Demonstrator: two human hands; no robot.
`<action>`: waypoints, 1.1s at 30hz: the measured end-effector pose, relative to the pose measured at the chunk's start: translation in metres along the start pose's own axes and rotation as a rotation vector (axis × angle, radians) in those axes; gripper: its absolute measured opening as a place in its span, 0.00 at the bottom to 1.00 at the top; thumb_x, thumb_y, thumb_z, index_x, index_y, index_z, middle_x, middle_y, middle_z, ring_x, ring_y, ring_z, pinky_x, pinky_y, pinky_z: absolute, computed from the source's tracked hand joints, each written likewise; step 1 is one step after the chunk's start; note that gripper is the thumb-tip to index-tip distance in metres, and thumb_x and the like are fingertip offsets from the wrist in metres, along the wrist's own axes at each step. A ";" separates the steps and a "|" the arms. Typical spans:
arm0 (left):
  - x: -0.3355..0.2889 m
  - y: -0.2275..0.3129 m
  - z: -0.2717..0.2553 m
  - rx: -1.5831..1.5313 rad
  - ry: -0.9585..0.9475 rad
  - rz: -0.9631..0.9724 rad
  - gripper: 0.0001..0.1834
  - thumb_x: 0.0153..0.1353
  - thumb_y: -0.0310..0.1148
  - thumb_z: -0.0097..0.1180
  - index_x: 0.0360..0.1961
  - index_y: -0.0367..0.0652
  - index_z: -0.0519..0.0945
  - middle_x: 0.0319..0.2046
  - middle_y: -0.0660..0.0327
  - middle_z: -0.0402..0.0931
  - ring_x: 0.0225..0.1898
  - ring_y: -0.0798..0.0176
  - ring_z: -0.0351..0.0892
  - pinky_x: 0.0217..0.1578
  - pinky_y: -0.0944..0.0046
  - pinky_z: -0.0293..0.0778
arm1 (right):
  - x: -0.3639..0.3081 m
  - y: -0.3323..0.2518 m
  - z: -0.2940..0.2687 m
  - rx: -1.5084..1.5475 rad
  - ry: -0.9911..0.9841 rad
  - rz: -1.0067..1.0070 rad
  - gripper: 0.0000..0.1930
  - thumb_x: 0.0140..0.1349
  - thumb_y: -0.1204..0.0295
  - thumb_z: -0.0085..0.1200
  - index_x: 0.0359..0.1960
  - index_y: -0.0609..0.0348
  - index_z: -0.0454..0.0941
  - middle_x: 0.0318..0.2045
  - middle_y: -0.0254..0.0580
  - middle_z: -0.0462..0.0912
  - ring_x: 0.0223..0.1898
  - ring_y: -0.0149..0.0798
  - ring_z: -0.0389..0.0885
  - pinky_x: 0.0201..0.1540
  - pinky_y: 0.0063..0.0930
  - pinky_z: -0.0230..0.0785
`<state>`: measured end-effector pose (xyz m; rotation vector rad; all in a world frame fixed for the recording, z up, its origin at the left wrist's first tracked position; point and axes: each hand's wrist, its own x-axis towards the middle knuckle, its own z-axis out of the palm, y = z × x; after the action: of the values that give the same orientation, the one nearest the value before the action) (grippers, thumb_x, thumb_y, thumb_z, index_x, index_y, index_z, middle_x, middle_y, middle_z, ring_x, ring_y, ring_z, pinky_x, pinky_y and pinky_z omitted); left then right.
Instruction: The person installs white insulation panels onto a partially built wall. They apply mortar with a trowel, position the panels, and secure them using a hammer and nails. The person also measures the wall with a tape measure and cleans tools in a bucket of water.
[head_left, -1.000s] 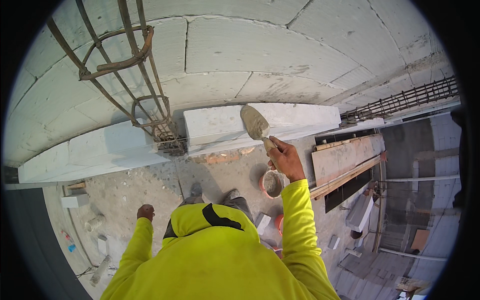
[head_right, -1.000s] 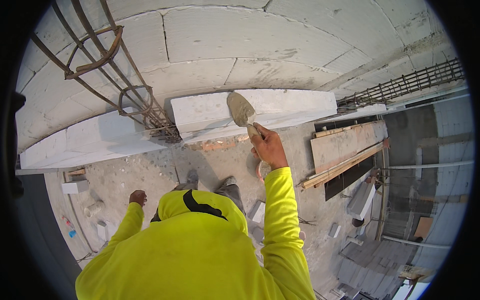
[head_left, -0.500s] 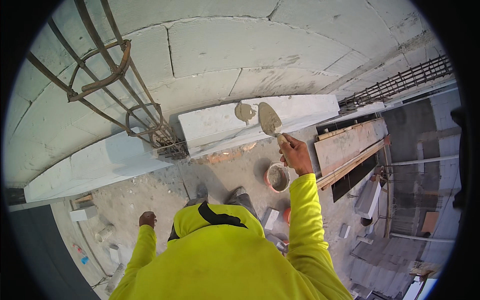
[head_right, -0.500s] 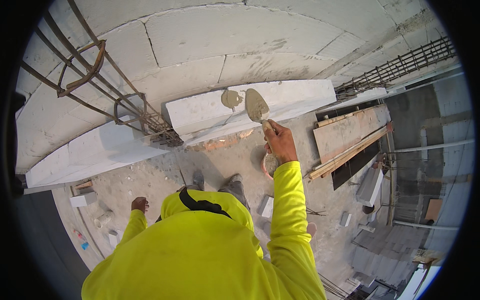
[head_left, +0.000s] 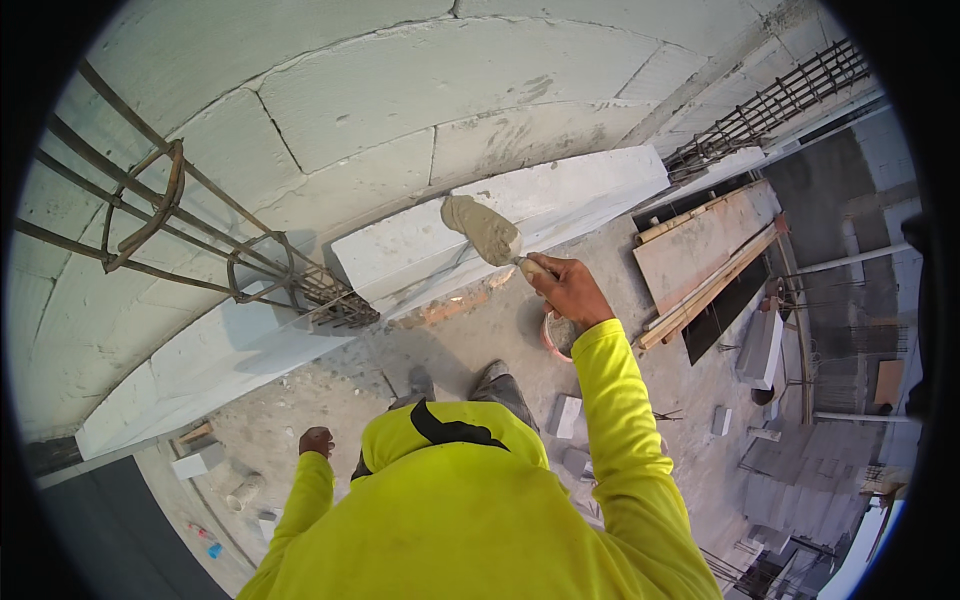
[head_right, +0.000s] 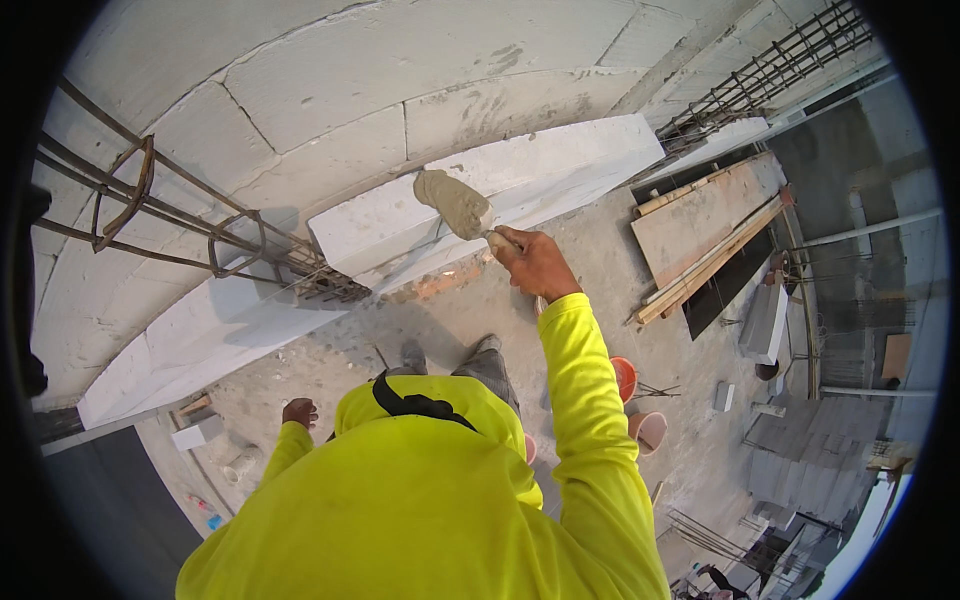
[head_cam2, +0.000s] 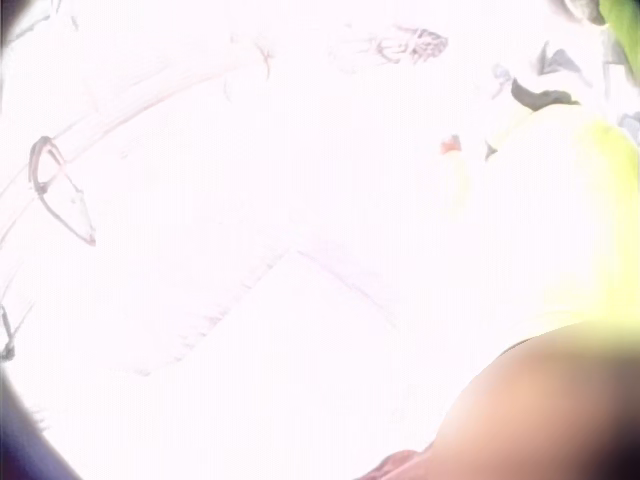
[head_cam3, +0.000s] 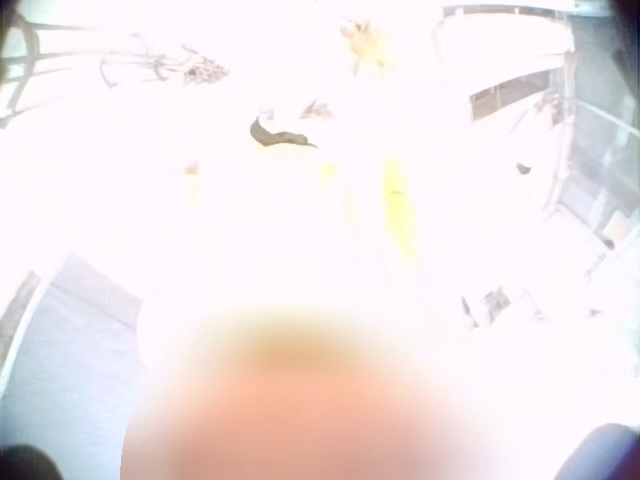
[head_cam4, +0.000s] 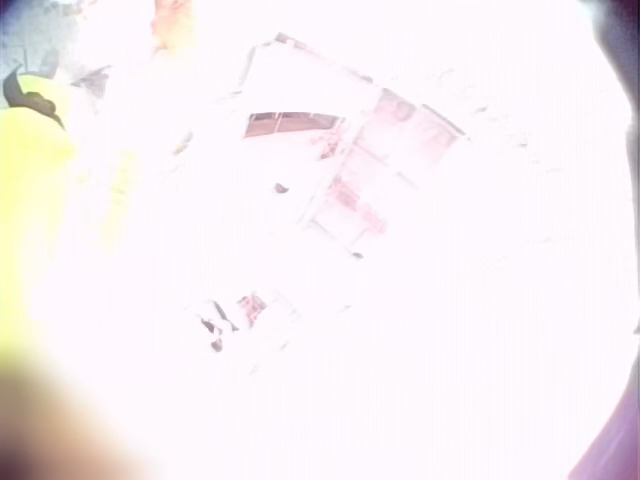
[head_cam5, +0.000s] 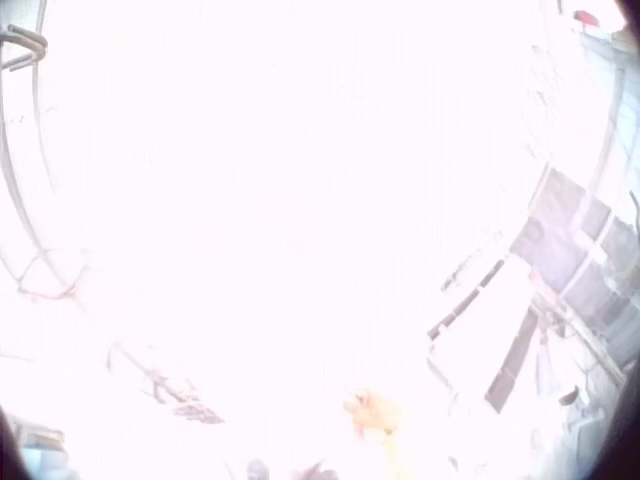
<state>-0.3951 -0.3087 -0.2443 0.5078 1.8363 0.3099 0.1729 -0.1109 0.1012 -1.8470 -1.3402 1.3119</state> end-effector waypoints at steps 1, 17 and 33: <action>-0.002 0.002 0.001 -0.024 0.034 0.020 0.11 0.63 0.36 0.56 0.44 0.44 0.80 0.32 0.59 0.82 0.25 0.62 0.81 0.21 0.60 0.73 | 0.000 -0.002 -0.002 -0.046 0.080 0.057 0.23 0.66 0.62 0.56 0.59 0.62 0.78 0.23 0.35 0.78 0.18 0.28 0.72 0.23 0.25 0.69; -0.007 0.016 0.011 0.043 -0.005 0.055 0.12 0.66 0.37 0.56 0.48 0.45 0.80 0.35 0.59 0.83 0.29 0.62 0.82 0.26 0.59 0.76 | 0.014 -0.003 -0.027 -0.014 0.009 0.084 0.24 0.67 0.57 0.57 0.60 0.55 0.79 0.21 0.32 0.75 0.19 0.25 0.71 0.21 0.22 0.69; -0.019 0.062 0.008 -0.011 -0.006 0.109 0.13 0.65 0.36 0.55 0.47 0.45 0.80 0.36 0.60 0.83 0.30 0.63 0.82 0.27 0.61 0.76 | 0.029 0.005 0.027 0.019 0.165 0.006 0.26 0.70 0.57 0.53 0.62 0.64 0.74 0.24 0.40 0.80 0.17 0.31 0.76 0.20 0.25 0.71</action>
<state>-0.3706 -0.2643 -0.2032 0.6016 1.8038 0.3909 0.1521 -0.0903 0.0741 -1.9024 -1.2326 1.1444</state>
